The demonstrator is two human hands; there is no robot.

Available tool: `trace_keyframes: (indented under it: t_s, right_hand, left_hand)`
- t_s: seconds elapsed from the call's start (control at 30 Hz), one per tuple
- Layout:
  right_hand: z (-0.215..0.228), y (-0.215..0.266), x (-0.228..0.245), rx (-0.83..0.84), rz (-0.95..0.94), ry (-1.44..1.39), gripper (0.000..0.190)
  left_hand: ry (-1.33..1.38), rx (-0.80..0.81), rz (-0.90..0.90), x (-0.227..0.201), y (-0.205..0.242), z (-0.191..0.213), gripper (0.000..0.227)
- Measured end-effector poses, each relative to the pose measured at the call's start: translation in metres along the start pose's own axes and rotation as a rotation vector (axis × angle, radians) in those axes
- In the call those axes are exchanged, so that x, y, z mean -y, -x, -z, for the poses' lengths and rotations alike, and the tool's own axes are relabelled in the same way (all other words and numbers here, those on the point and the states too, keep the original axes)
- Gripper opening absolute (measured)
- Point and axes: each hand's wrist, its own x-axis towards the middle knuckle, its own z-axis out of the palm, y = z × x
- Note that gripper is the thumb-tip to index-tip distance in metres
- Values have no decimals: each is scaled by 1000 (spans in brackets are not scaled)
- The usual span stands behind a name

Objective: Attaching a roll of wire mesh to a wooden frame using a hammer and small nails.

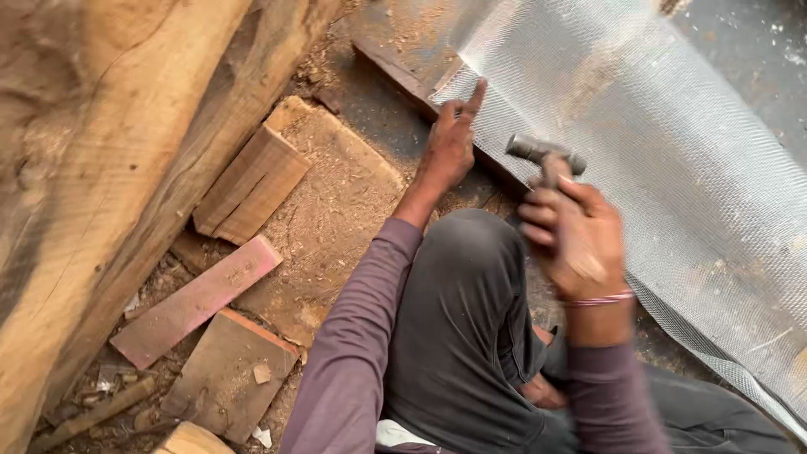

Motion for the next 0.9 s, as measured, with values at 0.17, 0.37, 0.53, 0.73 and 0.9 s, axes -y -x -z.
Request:
trace_keyframes:
  t_s: [0.17,0.37,0.53,0.73,0.9]
  right_hand:
    - [12,21,21,-47,5,841,38]
    - [138,-33,5,-77,249,1330,45]
    - [178,-64,-33,-99,660,1649,42]
    - [171,-88,-49,-28,825,1537,50]
    - [146,-96,-45,-171,549,1689,50]
  left_hand:
    - [-34,-69,9,5,3,-6,96]
    - [-118,-7,26,27,-1,-29,98]
    - [-65,-5,28,20,4,-27,100]
    - [-121,-2,45,33,-1,-35,96]
    - [12,-13,81,5,0,-19,102]
